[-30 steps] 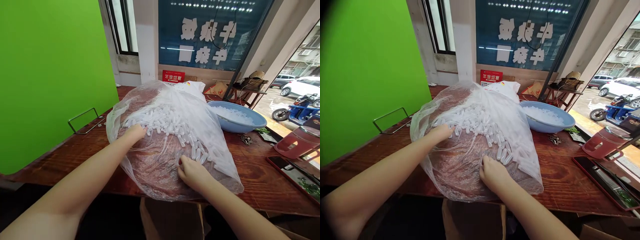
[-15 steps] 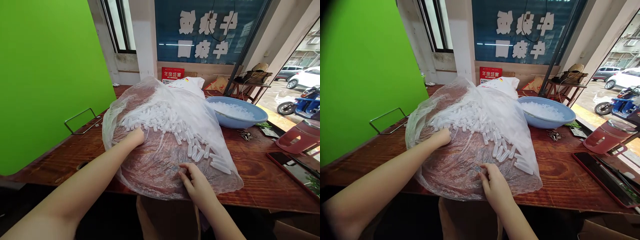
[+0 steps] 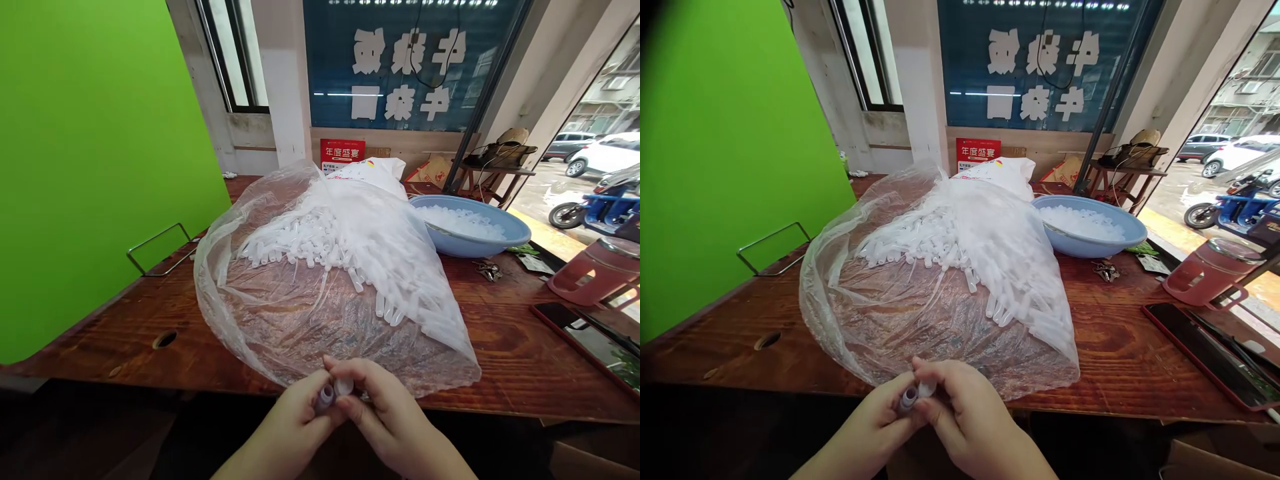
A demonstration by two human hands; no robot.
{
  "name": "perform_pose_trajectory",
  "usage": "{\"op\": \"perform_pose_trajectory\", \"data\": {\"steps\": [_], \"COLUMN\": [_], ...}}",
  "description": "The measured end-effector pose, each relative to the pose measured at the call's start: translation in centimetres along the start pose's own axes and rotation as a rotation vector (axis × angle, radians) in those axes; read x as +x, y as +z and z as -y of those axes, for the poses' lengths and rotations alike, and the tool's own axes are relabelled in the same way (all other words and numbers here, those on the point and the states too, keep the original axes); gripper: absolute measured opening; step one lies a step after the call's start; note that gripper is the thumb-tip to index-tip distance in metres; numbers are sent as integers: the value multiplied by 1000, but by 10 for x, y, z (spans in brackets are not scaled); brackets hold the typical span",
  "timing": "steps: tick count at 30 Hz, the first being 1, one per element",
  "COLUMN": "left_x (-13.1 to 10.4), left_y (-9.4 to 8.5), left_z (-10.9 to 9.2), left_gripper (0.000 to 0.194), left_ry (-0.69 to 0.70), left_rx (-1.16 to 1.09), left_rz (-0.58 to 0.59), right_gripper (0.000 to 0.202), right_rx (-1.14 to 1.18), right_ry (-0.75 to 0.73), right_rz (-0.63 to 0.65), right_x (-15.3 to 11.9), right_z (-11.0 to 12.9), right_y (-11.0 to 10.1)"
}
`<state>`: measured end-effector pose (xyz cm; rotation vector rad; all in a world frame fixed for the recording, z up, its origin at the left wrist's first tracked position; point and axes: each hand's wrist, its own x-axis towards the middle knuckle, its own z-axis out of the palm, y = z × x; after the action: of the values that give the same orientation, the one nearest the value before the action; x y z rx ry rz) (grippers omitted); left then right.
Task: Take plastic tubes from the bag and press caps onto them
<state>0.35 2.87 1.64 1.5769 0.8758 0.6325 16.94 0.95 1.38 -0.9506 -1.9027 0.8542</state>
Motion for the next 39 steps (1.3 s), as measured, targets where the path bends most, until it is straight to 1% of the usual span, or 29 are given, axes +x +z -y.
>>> {"op": "perform_pose_trajectory", "data": {"steps": [2, 4, 5, 10, 13, 15, 16, 18, 19, 20, 22, 24, 26, 28, 30, 31, 33, 35, 36, 38, 39], "left_x": [-1, -2, -3, -9, -13, -15, -15, -15, -14, -13, -12, -11, -11, -11, -11, -11, -11, -11, -11, -12, -12], "left_y": [-1, -4, -5, -11, -12, -10, -9, -6, -5, -4, -3, -2, 0, 2, 3, 3, 3, 3, 3, 4, 4], "left_z": [4, 6, 6, 4, 6, 8, 9, 8, 6, 5, 2, 1, 1, 1, 0, -1, -1, 0, 1, 3, 4], "left_gripper": [26, 24, 22, 11, 8, 10, 12, 16, 17, 18, 18, 19, 18, 17, 15, 13, 13, 16, 17, 18, 17], "left_ry": [-78, -162, -197, -322, -378, -417, -440, -494, -518, -530, -514, -492, -502, -529, -518, -503, -469, -447, -436, -404, -384], "left_rx": [-71, -97, -96, -1, 21, 41, 61, 107, 131, 147, 149, 145, 149, 154, 142, 132, 136, 176, 205, 256, 265], "left_rz": [-4, 24, 50, 241, 318, 296, 269, 219, 200, 187, 179, 176, 191, 202, 188, 180, 159, 152, 139, 115, 108], "right_gripper": [18, 16, 16, 24, 26, 33, 39, 54, 58, 57, 47, 39, 34, 41, 35, 31, 31, 25, 24, 37, 41], "right_rx": [-5, -25, -43, -117, -187, -291, -358, -462, -485, -476, -388, -321, -357, -413, -367, -309, -218, -237, -278, -371, -396], "right_ry": [13, 23, 22, -39, -48, -73, -72, -23, 12, 44, 65, 43, 52, 145, 225, 229, 191, 217, 265, 369, 393], "right_rz": [-4, -16, 6, 273, 322, 286, 240, 132, 86, 62, 92, 187, 247, 215, 161, 167, 243, 281, 265, 183, 146], "right_x": [-3, -5, -6, -11, -17, -22, -25, -28, -29, -29, -28, -28, -30, -33, -36, -37, -38, -38, -39, -39, -39], "right_z": [-1, -1, 0, 10, 10, 3, -1, -7, -9, -9, -6, -3, -3, -5, -7, -7, -7, -6, -6, -7, -8], "right_y": [-3, -7, -8, -12, -9, -4, -1, 4, 6, 7, 6, 3, 3, 3, 4, 4, 4, 7, 10, 16, 19]}}
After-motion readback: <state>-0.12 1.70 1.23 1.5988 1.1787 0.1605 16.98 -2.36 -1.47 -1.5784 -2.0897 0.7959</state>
